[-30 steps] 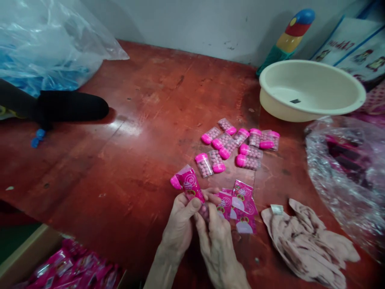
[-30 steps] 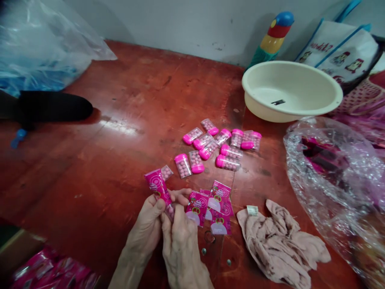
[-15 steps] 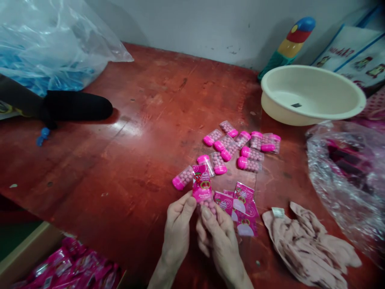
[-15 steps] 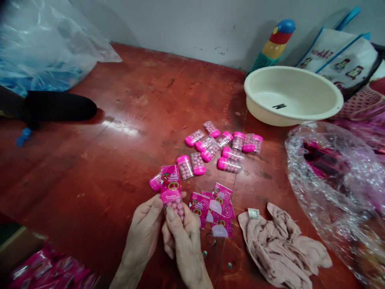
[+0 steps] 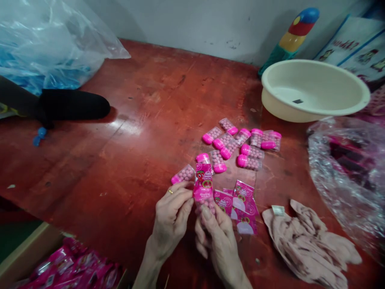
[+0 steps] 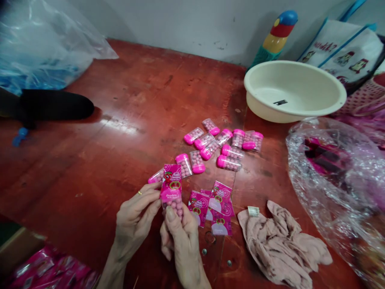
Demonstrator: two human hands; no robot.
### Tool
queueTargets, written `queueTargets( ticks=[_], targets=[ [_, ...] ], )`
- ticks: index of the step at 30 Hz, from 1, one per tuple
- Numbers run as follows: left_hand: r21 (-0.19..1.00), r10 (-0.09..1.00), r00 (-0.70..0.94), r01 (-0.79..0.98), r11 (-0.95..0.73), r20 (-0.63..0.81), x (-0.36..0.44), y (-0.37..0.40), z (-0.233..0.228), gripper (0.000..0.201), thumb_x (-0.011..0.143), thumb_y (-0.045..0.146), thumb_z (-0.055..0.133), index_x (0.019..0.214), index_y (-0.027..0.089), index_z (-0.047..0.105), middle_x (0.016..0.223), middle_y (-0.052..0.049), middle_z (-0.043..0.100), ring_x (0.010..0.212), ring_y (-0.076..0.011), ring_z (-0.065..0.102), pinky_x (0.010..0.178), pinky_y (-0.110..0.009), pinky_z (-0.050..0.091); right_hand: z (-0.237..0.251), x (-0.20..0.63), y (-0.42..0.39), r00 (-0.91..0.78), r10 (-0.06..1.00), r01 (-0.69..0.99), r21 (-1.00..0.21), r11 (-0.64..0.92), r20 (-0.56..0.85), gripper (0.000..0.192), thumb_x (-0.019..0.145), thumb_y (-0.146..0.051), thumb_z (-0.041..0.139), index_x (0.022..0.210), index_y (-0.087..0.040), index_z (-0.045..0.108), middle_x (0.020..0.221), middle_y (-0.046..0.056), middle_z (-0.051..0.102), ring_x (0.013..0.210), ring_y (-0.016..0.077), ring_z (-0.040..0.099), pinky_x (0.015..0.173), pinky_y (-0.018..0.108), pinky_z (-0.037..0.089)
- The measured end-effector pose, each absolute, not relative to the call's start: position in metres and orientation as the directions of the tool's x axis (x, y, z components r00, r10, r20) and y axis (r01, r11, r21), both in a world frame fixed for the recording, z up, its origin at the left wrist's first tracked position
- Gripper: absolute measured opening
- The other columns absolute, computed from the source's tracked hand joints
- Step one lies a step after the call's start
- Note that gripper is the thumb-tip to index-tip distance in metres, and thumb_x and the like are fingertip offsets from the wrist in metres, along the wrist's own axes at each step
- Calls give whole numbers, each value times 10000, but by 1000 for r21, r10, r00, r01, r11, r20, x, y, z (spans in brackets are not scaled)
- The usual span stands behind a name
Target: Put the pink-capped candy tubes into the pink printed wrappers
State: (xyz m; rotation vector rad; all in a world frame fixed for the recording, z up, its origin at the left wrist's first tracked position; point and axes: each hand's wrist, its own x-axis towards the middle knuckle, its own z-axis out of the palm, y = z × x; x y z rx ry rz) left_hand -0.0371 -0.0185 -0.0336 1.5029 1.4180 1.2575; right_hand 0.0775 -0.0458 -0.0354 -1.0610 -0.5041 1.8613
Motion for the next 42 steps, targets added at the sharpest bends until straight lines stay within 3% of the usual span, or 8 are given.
queueTargets(
  ticks=[6,14,20,25,31,35,40,42],
  targets=[
    [916,967,-41,333,-223,250,-41,-18,-34,286,697,32,598,858,234,720,824,-38,705,903,-249,614,892,-356,414,-34,75,-49,-229,856,-506,-694,-512,-464,288,852,-460,514,753,-199,442,446,-112,394,308,14,232,282,116,204],
    [991,999,4,127,-42,42,-44,-19,-21,218,753,109,586,880,204,736,901,-64,717,966,-268,607,933,-366,396,-34,77,-51,-231,875,-456,-746,-485,-426,254,891,-422,468,776,-197,442,468,-105,396,320,20,247,304,130,202],
    [969,999,47,248,1,-13,-43,-11,-16,146,765,125,559,690,174,674,773,-49,668,791,-215,616,747,-277,451,-34,78,-49,-181,885,-366,-806,-465,-429,300,883,-453,460,723,-203,414,478,-100,374,341,27,244,308,139,191],
    [937,999,35,349,5,-18,-38,-5,-13,197,750,106,512,570,174,555,588,15,541,567,-128,520,568,-221,402,-33,79,-48,-155,883,-302,-830,-469,-443,298,868,-481,460,772,-199,451,501,-94,371,364,38,266,320,146,217],
    [934,998,-57,357,14,7,-24,-7,-21,188,721,116,536,543,178,543,594,6,564,593,-143,538,610,-234,420,-39,78,-48,27,902,-211,-884,-417,-431,297,835,-486,506,770,-197,491,528,-73,390,417,67,339,363,173,277],
    [966,994,-62,239,103,-91,-16,-18,-30,195,733,148,571,541,183,579,576,13,572,575,-141,539,633,-245,451,-41,82,-47,174,910,-171,-921,-349,-377,290,806,-480,552,749,-203,489,569,-53,430,473,85,394,412,191,329],
    [974,955,-228,-168,155,-191,-19,-16,-39,159,782,264,592,722,173,707,742,-33,701,760,-189,624,793,-293,458,-38,85,-46,35,915,-199,-900,-388,-402,303,848,-470,495,708,-202,468,522,-65,396,424,72,328,369,184,268],
    [914,949,-139,-339,222,-282,-19,-12,-38,194,764,304,627,839,150,719,816,-71,722,809,-216,638,790,-316,469,-36,83,-46,25,917,-173,-905,-388,-398,310,843,-476,499,704,-199,481,527,-60,409,427,75,334,369,188,268]
  ],
)
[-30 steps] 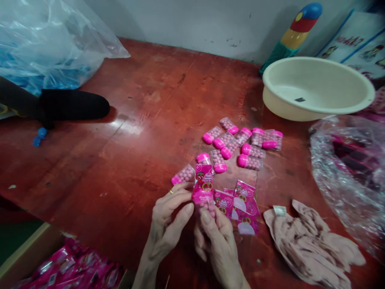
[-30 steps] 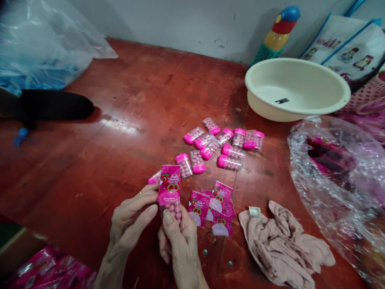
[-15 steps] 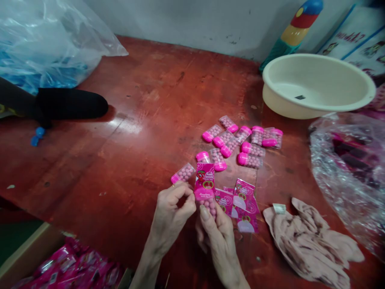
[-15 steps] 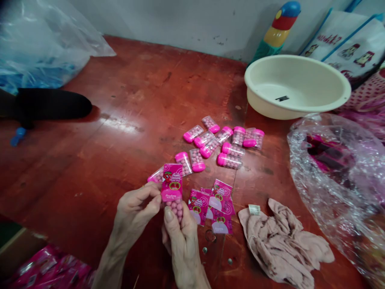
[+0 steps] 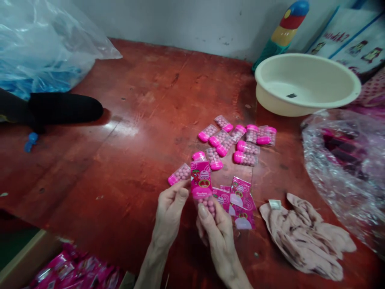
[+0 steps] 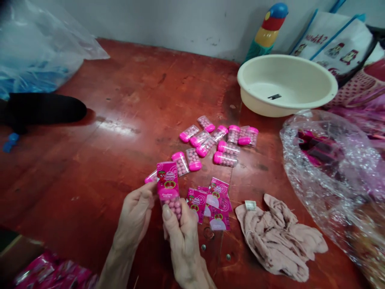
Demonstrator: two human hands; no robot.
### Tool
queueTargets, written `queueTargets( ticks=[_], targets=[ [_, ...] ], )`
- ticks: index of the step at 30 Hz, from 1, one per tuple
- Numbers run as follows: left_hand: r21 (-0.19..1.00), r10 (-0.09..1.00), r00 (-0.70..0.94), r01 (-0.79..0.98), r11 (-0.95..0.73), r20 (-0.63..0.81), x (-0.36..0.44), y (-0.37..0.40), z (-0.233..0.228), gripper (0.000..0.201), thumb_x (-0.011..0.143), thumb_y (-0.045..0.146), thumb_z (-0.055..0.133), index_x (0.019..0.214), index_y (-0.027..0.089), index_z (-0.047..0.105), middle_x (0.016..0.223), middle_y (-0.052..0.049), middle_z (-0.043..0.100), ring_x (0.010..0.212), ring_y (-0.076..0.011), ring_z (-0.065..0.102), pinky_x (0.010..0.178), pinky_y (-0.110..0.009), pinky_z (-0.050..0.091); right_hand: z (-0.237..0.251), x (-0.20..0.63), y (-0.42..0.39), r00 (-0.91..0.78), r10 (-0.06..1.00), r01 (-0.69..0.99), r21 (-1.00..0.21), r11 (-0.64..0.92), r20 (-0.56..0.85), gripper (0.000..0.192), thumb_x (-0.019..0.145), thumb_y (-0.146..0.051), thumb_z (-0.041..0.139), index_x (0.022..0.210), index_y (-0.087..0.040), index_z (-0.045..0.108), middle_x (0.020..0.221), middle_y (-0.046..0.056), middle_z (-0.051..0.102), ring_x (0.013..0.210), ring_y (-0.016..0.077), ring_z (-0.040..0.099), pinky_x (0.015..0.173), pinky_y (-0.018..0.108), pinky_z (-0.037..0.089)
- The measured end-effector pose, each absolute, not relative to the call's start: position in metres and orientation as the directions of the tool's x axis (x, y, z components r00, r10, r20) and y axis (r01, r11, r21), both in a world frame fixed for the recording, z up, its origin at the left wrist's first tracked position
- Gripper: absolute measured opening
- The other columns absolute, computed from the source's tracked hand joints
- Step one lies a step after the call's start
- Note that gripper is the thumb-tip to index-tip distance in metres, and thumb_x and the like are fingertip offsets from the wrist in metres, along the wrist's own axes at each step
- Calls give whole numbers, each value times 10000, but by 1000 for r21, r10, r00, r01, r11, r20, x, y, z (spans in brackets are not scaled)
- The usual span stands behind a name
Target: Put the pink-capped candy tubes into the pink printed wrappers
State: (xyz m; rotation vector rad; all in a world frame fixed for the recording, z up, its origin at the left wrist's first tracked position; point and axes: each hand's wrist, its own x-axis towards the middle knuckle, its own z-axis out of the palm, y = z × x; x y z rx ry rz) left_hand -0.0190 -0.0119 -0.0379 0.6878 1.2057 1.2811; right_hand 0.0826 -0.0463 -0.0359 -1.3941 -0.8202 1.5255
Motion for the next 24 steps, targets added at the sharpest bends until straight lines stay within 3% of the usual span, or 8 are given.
queueTargets(
  ticks=[3,10,14,18,21,24],
  targets=[
    [816,926,19,-466,342,-377,-14,-11,-32,203,768,286,633,856,125,719,801,-88,725,798,-223,647,764,-325,481,-32,79,-46,58,929,-87,-928,-361,-367,290,840,-463,508,722,-197,517,556,-49,450,453,86,382,407,201,316],
    [721,865,-58,-581,378,-499,0,-33,-24,206,808,297,585,771,142,716,778,-60,722,731,-180,647,724,-285,488,-30,82,-58,88,959,238,-929,-282,-268,226,868,-408,478,921,-221,594,718,14,611,655,158,581,540,230,438],
    [716,837,-100,-578,391,-538,2,-43,-23,224,784,336,607,741,139,703,747,-61,715,712,-186,647,694,-279,492,-21,80,-61,31,971,200,-950,-239,-237,196,887,-359,453,831,-214,573,607,-17,577,506,129,548,466,213,407],
    [756,834,-139,-520,398,-534,4,-51,-22,259,766,364,621,803,122,705,754,-78,706,721,-198,645,689,-281,495,-19,74,-60,107,974,91,-974,-209,-199,212,883,-356,456,750,-207,527,542,-44,504,445,100,490,436,197,376],
    [738,828,-132,-546,397,-544,7,-51,-21,270,774,328,621,949,133,685,818,-82,701,766,-195,642,714,-282,495,-28,76,-60,115,972,100,-971,-217,-205,208,879,-374,458,816,-205,560,609,-20,554,525,124,535,495,211,428],
    [724,851,-78,-569,390,-520,7,-46,-21,265,798,293,601,1010,145,659,883,-86,691,811,-185,631,740,-275,488,-33,86,-59,97,970,218,-946,-240,-224,258,889,-394,428,970,-206,586,833,47,634,753,182,602,643,263,478]
  ],
)
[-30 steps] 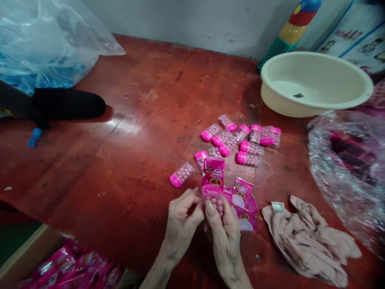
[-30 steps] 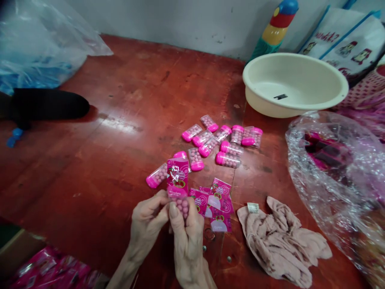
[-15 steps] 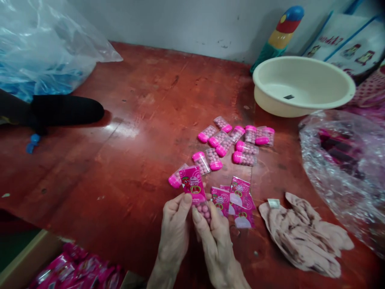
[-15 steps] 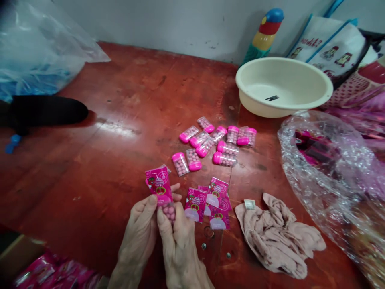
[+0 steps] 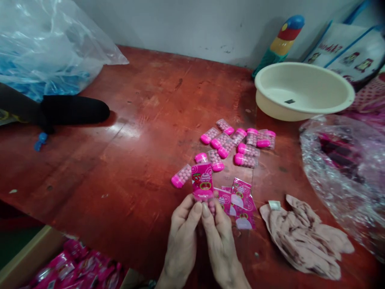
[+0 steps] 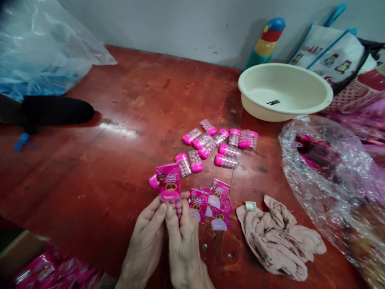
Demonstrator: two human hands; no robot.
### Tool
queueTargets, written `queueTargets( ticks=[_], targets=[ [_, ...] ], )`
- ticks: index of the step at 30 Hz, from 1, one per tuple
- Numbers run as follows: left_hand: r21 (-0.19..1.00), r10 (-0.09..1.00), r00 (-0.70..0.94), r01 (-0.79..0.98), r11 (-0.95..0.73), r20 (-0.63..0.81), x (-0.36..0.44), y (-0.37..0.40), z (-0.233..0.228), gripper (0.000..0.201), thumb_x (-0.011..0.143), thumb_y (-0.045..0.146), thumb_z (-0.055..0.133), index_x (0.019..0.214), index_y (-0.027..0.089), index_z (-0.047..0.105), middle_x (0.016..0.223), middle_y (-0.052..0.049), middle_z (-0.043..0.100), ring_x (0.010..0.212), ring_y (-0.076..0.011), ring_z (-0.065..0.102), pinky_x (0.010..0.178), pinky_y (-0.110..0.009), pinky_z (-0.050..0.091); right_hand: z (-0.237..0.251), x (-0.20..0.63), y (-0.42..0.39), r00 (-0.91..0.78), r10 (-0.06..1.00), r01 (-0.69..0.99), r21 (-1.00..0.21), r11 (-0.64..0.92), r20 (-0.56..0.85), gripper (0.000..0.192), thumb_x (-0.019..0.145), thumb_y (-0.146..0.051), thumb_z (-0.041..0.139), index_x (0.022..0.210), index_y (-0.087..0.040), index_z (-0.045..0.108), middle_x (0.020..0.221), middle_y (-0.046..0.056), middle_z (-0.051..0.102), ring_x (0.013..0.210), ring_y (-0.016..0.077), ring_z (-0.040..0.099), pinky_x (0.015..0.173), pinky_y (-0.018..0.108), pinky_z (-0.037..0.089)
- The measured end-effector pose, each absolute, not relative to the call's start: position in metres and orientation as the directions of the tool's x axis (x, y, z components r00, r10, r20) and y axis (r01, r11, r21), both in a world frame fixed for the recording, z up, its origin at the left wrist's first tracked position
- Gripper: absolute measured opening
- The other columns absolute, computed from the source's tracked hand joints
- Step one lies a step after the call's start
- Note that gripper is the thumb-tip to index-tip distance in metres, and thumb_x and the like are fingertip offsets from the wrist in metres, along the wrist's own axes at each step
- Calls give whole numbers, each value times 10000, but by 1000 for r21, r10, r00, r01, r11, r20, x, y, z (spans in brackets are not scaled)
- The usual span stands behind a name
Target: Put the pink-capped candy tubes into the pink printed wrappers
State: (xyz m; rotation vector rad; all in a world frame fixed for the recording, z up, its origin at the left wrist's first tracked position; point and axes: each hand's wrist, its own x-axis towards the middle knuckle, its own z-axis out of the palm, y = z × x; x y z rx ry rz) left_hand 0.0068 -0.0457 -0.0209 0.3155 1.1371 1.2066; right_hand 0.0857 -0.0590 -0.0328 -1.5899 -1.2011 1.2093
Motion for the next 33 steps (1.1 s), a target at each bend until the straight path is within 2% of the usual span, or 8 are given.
queueTargets(
  ticks=[3,6,8,13,17,20,28,33],
  targets=[
    [783,891,-71,-513,353,-448,2,-42,-22,245,833,288,558,1009,143,645,896,-83,676,807,-171,617,722,-262,484,-24,99,-54,52,984,315,-932,-178,-171,237,897,-374,421,954,-216,587,903,54,631,798,185,590,684,281,463],
    [842,923,-15,-416,345,-386,-5,-43,-24,203,844,266,543,990,157,633,834,-49,659,746,-141,596,659,-229,478,-12,105,-44,153,986,310,-944,-109,-64,208,856,-373,512,990,-226,573,1000,46,609,847,180,567,731,287,447],
    [869,931,50,-345,355,-361,-8,-46,-24,185,847,264,537,961,154,631,763,-26,631,668,-120,572,600,-211,470,-8,105,-38,171,979,205,-967,-148,-114,206,826,-383,563,957,-225,579,969,31,613,825,169,567,725,279,452],
    [907,935,84,-227,354,-344,-10,-49,-19,185,830,303,543,857,139,624,593,17,534,479,-88,483,436,-189,413,-10,99,-33,83,930,-159,-926,-341,-357,248,772,-424,628,732,-185,575,639,-17,613,562,121,563,521,219,461],
    [910,932,28,-206,360,-362,-8,-49,-15,119,759,251,632,815,147,646,571,37,520,450,-51,416,418,-149,354,-8,96,-35,33,939,-184,-926,-330,-342,225,743,-384,668,755,-159,660,653,18,664,600,153,611,551,243,493],
    [904,928,18,-217,368,-373,-6,-52,-15,103,727,196,655,824,161,658,609,34,548,502,-60,444,466,-144,385,-8,92,-36,99,926,-198,-919,-339,-363,202,723,-366,688,733,-164,695,657,16,687,603,151,623,592,249,508],
    [948,955,-68,-161,276,-290,-5,-57,-15,201,759,155,593,939,197,670,846,-19,662,750,-149,584,750,-241,481,-12,78,-46,244,873,-32,-903,-428,-422,246,625,-326,748,795,-153,706,760,39,698,693,185,635,695,301,506],
    [898,929,3,-254,360,-371,-6,-50,-18,55,746,200,631,776,154,634,585,36,524,499,-65,443,476,-153,388,-17,82,-44,159,863,-342,-847,-407,-479,270,678,-336,728,884,-168,683,819,38,705,734,168,644,681,274,516]
  ],
)
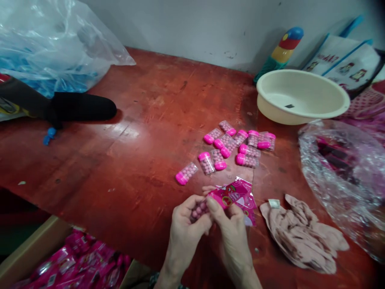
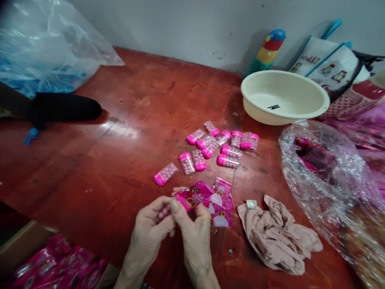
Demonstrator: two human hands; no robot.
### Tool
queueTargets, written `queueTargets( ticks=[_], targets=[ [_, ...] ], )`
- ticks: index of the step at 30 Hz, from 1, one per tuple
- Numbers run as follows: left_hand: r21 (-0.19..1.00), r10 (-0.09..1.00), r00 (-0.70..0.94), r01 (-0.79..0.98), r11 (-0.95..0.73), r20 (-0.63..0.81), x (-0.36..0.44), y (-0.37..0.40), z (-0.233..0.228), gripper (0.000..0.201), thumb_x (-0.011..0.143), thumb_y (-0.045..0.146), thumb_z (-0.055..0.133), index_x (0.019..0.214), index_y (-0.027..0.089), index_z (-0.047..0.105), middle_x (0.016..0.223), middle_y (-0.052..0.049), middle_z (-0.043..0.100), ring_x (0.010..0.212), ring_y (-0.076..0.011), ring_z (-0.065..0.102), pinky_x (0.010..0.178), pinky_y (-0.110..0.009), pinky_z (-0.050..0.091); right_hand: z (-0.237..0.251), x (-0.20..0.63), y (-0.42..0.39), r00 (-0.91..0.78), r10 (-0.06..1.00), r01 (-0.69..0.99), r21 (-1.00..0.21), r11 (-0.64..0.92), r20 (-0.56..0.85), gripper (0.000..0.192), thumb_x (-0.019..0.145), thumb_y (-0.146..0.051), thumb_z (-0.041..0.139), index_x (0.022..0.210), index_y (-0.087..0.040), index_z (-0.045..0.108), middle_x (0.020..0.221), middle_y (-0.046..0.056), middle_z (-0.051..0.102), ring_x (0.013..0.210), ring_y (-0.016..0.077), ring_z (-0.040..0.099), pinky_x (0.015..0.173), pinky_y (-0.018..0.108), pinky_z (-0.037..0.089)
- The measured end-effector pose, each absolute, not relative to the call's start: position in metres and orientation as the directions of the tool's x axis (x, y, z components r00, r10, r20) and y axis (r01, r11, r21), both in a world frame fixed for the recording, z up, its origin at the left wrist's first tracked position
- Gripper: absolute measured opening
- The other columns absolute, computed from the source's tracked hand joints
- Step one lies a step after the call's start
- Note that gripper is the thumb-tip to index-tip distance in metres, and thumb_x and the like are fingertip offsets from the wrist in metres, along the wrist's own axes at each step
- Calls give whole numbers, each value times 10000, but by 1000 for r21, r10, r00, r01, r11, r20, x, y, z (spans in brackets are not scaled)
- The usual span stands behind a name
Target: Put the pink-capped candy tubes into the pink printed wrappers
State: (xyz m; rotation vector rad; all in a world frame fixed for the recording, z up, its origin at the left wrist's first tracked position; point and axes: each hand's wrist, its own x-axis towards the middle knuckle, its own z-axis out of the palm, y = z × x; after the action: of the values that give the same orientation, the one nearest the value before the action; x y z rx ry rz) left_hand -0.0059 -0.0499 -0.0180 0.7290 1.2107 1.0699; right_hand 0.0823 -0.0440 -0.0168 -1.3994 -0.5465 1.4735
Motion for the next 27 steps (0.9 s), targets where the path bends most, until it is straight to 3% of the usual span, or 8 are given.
queueTargets(
  ticks=[4,8,11,15,19,23,27],
  targets=[
    [888,912,94,-208,410,-399,-5,-50,-18,62,764,193,604,810,154,616,527,66,443,421,-40,337,402,-151,299,-21,88,-40,183,837,-467,-794,-388,-516,230,667,-295,746,829,-146,678,653,-1,659,560,120,591,535,228,493],
    [957,958,20,54,285,-287,-3,-56,-12,21,761,164,594,765,168,614,529,62,463,428,-51,380,419,-159,323,-16,89,-38,156,875,-388,-843,-373,-459,130,681,-265,735,715,-154,676,567,-30,612,508,98,546,527,211,471],
    [964,973,-32,135,231,-228,-3,-57,-9,47,783,184,569,765,175,611,535,59,459,436,-55,382,418,-162,307,-15,88,-40,184,867,-279,-871,-405,-463,168,674,-308,736,700,-153,675,572,-17,623,516,114,551,534,227,473],
    [929,931,19,-57,365,-365,0,-49,-13,78,794,226,555,764,159,582,523,64,429,419,-51,342,398,-165,286,-21,93,-39,220,831,-238,-854,-462,-511,284,619,-351,767,786,-136,684,634,23,668,568,165,601,560,277,496],
    [861,889,145,-225,456,-433,0,-46,-20,82,778,221,581,802,142,572,553,47,482,410,-38,315,393,-167,252,-24,99,-31,237,869,-383,-864,-328,-435,262,672,-364,729,833,-161,688,757,31,695,699,166,635,643,263,500],
    [859,893,147,-243,450,-426,-2,-48,-22,92,795,229,577,813,139,567,572,39,497,417,-33,315,397,-168,246,-23,98,-27,247,843,-405,-841,-358,-478,222,658,-327,751,795,-165,685,628,-15,650,561,117,575,558,225,471],
    [882,901,129,-185,433,-415,-1,-50,-15,97,804,240,569,818,144,579,575,46,470,429,-38,322,397,-164,264,-22,92,-31,288,824,-331,-858,-392,-488,252,661,-350,747,806,-154,682,608,-19,628,546,111,551,546,221,460]
  ],
)
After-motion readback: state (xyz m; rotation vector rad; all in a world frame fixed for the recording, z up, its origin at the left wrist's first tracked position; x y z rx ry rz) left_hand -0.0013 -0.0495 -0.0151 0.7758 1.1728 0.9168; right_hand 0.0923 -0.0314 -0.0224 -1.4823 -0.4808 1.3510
